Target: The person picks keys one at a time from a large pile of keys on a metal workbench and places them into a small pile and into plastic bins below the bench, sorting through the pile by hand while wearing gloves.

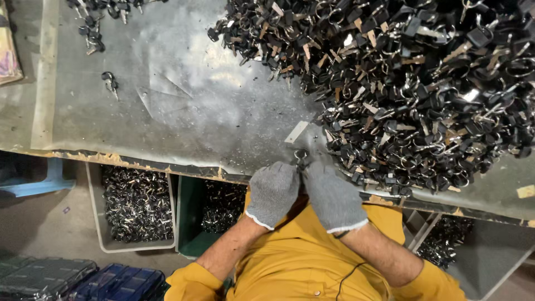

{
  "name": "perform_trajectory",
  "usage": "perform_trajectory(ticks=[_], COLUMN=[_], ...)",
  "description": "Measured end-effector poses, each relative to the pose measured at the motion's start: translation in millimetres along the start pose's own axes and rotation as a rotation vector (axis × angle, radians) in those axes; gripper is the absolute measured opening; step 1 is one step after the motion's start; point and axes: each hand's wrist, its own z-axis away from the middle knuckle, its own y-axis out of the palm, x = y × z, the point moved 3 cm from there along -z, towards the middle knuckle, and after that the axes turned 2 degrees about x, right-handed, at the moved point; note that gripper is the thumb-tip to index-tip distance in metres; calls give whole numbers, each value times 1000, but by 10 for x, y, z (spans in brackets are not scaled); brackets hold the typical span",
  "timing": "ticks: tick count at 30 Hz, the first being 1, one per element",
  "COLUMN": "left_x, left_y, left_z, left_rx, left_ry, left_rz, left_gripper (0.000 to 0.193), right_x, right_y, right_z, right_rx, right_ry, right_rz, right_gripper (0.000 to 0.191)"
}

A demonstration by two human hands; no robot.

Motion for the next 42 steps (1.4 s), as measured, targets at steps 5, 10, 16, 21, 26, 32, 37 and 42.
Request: perform_trajectory(ticks=[5,10,16,21,26,32,37,42], left_x=[10,10,4,65,-9,151,156,159], left_y=[-38,-24,-147,-474,-324,-278,-153,-76], left_z=[-3,-3,-102,-243,-587,-381,-253,-248], left_rx=[-90,-51,222,269,102,58,25,19], left_ry=[17,-18,-193,-239,31,-25,-12,88], left_rz=[95,67,83,361,182,243,118,64], left_gripper=[8,9,14,16,15,21,13,7], right_x=[-150,15,-24,14,153,-217,-106,29], right_y=[-114,-48,-121,-101,32,-6,-34,-38], right_z=[-104,12,-85,51,34,41,-32,-136], right_rx=[245,-1,-18,168,19,72,55,84], right_ry=[-139,-109,-110,-65,-111,114,38,50], right_rz=[-303,-224,-343,-243,-69,-417,-344,-113], right_gripper=[43,28,57,29,23,45,33,22])
